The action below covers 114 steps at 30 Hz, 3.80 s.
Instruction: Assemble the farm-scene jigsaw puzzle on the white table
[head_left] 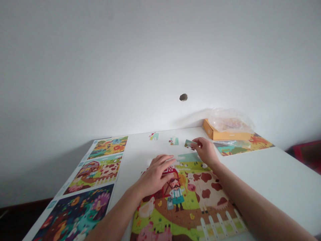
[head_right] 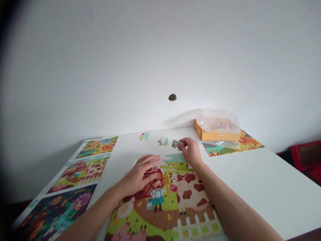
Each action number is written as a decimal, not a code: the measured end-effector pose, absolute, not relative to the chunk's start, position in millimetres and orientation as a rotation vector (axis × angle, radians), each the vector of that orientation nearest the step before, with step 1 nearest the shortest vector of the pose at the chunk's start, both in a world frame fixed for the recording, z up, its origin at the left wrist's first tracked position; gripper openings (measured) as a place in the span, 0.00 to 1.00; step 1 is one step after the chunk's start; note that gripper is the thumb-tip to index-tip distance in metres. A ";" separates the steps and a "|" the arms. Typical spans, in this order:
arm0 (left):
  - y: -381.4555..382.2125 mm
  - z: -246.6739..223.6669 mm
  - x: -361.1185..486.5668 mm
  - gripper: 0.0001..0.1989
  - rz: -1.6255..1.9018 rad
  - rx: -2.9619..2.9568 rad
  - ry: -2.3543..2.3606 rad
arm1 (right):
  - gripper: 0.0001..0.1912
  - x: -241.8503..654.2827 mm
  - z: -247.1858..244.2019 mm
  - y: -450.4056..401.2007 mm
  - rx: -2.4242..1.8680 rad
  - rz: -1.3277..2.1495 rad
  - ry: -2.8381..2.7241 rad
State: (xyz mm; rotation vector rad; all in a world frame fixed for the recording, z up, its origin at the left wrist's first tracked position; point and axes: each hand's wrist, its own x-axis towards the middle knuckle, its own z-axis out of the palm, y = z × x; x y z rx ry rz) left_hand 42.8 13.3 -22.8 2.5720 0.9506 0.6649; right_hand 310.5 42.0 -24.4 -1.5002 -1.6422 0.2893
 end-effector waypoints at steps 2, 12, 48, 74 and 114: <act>15.9 -24.9 42.5 0.27 0.852 2.463 1.031 | 0.11 298.5 -19.7 33.4 -1.420 0.449 -1.701; 21.2 -37.1 40.3 0.29 0.932 2.463 1.089 | 0.18 272.3 -21.9 17.0 -1.221 0.902 -1.877; 45.2 -29.0 13.8 0.20 1.444 1.963 1.505 | 0.08 277.4 -26.4 20.7 -1.159 0.898 -1.828; 50.4 -28.3 8.0 0.08 0.599 1.973 2.114 | 0.08 278.4 -27.1 19.9 -1.177 0.912 -1.867; 43.2 -27.8 11.3 0.04 0.609 2.206 1.949 | 0.09 277.7 -25.9 19.6 -1.178 0.897 -1.906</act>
